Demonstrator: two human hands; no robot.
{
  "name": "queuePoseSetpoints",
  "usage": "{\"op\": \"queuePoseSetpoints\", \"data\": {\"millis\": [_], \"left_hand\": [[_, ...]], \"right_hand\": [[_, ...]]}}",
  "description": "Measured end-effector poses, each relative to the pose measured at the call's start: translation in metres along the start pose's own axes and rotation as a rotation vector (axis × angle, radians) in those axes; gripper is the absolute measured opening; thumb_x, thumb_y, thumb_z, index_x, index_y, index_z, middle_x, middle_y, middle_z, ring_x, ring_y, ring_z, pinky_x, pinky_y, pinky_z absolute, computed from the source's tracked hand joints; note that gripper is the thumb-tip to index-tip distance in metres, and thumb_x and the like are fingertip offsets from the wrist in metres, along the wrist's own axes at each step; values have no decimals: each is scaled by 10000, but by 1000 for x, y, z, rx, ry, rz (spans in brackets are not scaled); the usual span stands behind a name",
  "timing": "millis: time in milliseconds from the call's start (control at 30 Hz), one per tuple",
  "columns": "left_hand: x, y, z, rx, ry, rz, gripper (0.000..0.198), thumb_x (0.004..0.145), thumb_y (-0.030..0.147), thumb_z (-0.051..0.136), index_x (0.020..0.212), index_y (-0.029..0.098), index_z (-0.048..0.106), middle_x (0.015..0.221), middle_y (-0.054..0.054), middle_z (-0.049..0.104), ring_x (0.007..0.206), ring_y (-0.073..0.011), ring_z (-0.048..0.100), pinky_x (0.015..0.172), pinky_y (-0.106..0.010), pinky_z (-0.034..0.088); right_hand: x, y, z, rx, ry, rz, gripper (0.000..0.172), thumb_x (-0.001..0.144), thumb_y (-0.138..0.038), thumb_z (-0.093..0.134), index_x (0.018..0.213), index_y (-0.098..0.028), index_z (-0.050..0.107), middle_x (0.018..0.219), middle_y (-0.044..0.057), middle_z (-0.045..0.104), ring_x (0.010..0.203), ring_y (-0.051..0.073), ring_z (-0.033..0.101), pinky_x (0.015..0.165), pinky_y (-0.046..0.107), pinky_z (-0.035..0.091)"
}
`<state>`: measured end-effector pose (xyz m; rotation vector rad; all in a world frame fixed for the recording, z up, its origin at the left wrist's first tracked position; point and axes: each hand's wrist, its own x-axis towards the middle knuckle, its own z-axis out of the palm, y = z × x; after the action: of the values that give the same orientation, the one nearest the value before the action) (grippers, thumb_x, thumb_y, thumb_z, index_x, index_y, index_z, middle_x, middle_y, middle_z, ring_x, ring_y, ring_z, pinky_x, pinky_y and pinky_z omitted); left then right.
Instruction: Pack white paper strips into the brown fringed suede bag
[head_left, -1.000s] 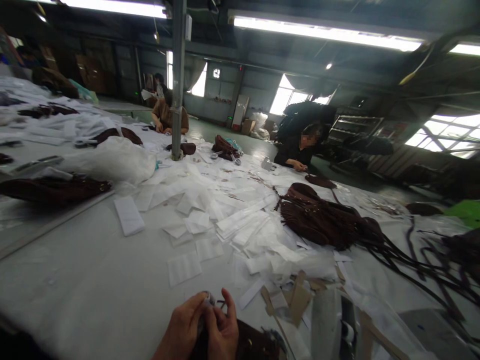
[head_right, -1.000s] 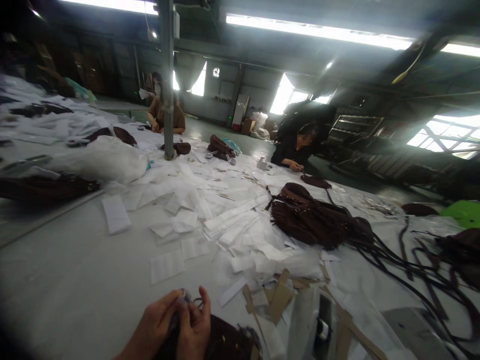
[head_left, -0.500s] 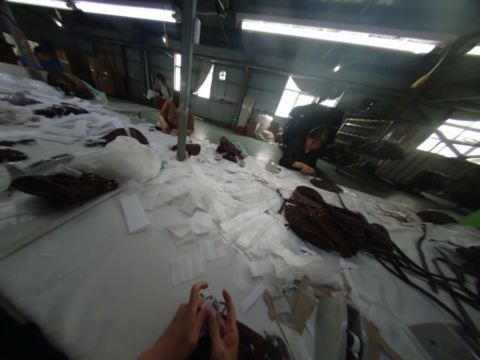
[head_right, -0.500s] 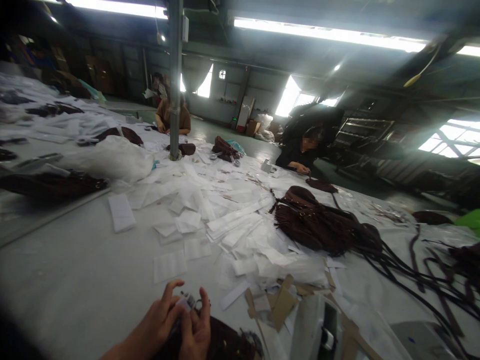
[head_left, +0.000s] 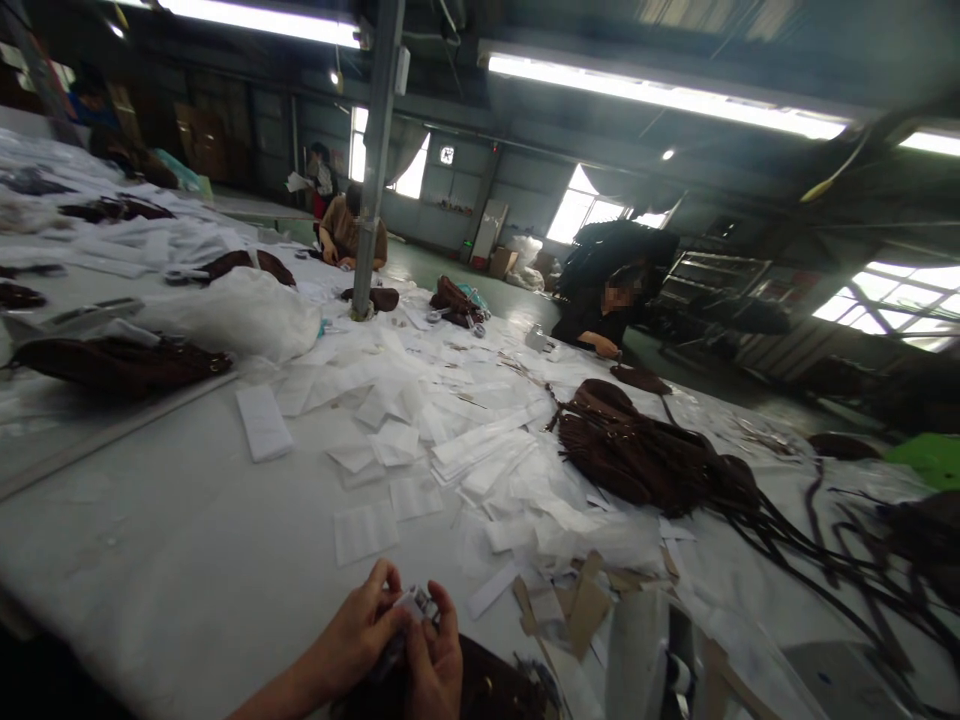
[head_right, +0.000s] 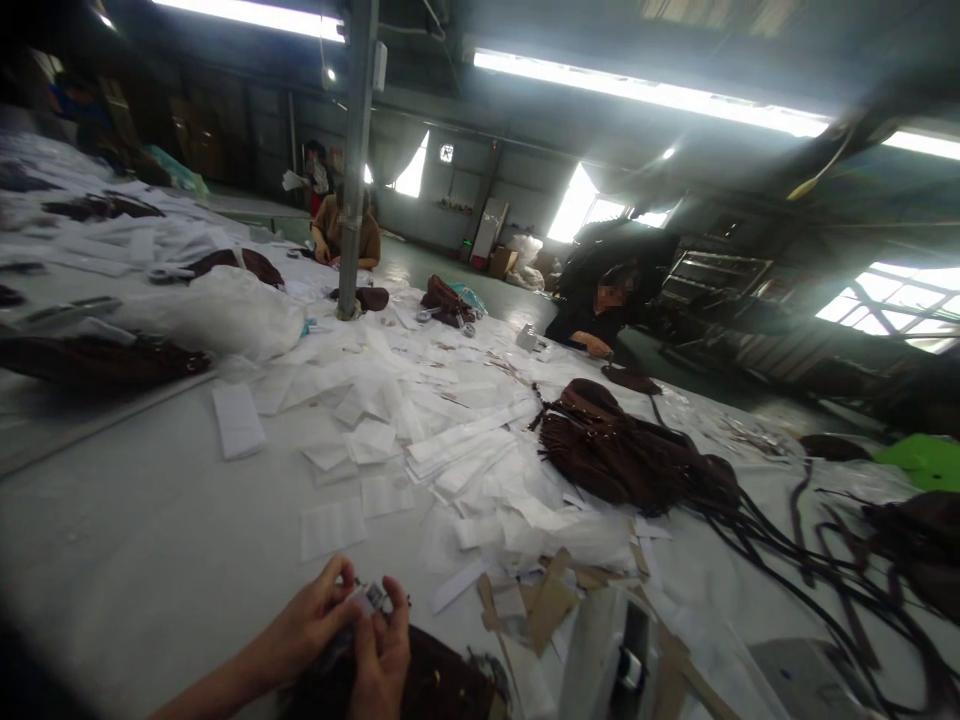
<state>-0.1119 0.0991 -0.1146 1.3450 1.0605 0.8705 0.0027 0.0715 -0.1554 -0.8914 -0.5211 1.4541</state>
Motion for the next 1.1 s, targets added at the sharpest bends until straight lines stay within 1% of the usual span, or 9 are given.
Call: {"op": "queuePoseSetpoints", "data": {"millis": [100, 233, 367, 500, 633, 800, 933, 1033, 1100], "left_hand": [[-2, -6, 4, 104, -19, 30, 212, 914, 438, 403, 972, 238, 361, 811, -37, 716, 708, -191, 645, 666, -269, 448], [4, -24, 4, 173, -43, 16, 359, 894, 521, 377, 1120, 245, 335, 933, -69, 734, 843, -236, 685, 754, -290, 481], [8, -27, 4, 202, -61, 29, 438, 890, 532, 377, 1203, 236, 294, 913, -64, 728, 831, -241, 689, 740, -286, 485], [1, -10, 8, 196, -39, 41, 428, 922, 474, 368, 1237, 196, 289, 851, -58, 700, 790, -222, 665, 735, -289, 473], [1, -1, 7, 135, -73, 52, 407, 933, 455, 388, 1243, 198, 323, 868, -48, 689, 783, -203, 646, 740, -285, 462], [-1, -7, 9, -4, -142, 55, 419, 896, 463, 497, 1205, 212, 367, 845, -48, 704, 817, -222, 650, 745, -298, 467], [-3, -11, 12, -159, -58, -25, 437, 850, 503, 559, 1146, 207, 435, 940, -73, 722, 818, -231, 665, 749, -314, 496], [-2, -13, 12, -196, 29, -86, 519, 811, 537, 589, 1161, 169, 479, 842, -61, 722, 715, -218, 658, 655, -297, 501], [1, -13, 11, -211, 56, -105, 536, 794, 542, 604, 1140, 141, 521, 755, -47, 707, 681, -210, 646, 605, -280, 488]], "right_hand": [[1, 11, -2, 22, 47, -64, 789, 648, -445, 819, 1254, -228, 364, 765, 11, 722, 872, 259, 707, 803, 383, 537], [8, 31, -9, 86, 81, -136, 847, 610, -546, 809, 1266, -234, 373, 643, -10, 689, 705, 263, 711, 609, 354, 541], [8, 31, -13, 66, 44, -163, 832, 663, -548, 774, 1300, -223, 349, 694, -2, 702, 546, 182, 659, 504, 267, 463], [-3, 12, -5, 33, 6, -106, 791, 708, -472, 765, 1336, -245, 341, 841, 15, 718, 699, 192, 685, 595, 280, 491], [-4, 2, 0, 167, -15, -49, 750, 710, -402, 763, 1299, -265, 320, 957, 34, 720, 892, 220, 689, 740, 317, 508], [-1, 4, -6, 281, -92, 39, 704, 669, -336, 750, 1218, -257, 316, 900, 33, 725, 870, 249, 698, 724, 336, 502], [-2, 2, -8, 161, -76, -10, 751, 722, -331, 719, 1298, -248, 245, 870, 19, 713, 810, 224, 698, 640, 286, 480], [-4, 0, -8, -2, -58, -75, 764, 765, -366, 690, 1348, -247, 211, 943, 36, 709, 845, 215, 686, 689, 296, 496], [-6, -1, -9, -129, -33, -120, 768, 766, -405, 682, 1365, -226, 237, 973, 53, 710, 880, 221, 677, 741, 315, 507]]}}
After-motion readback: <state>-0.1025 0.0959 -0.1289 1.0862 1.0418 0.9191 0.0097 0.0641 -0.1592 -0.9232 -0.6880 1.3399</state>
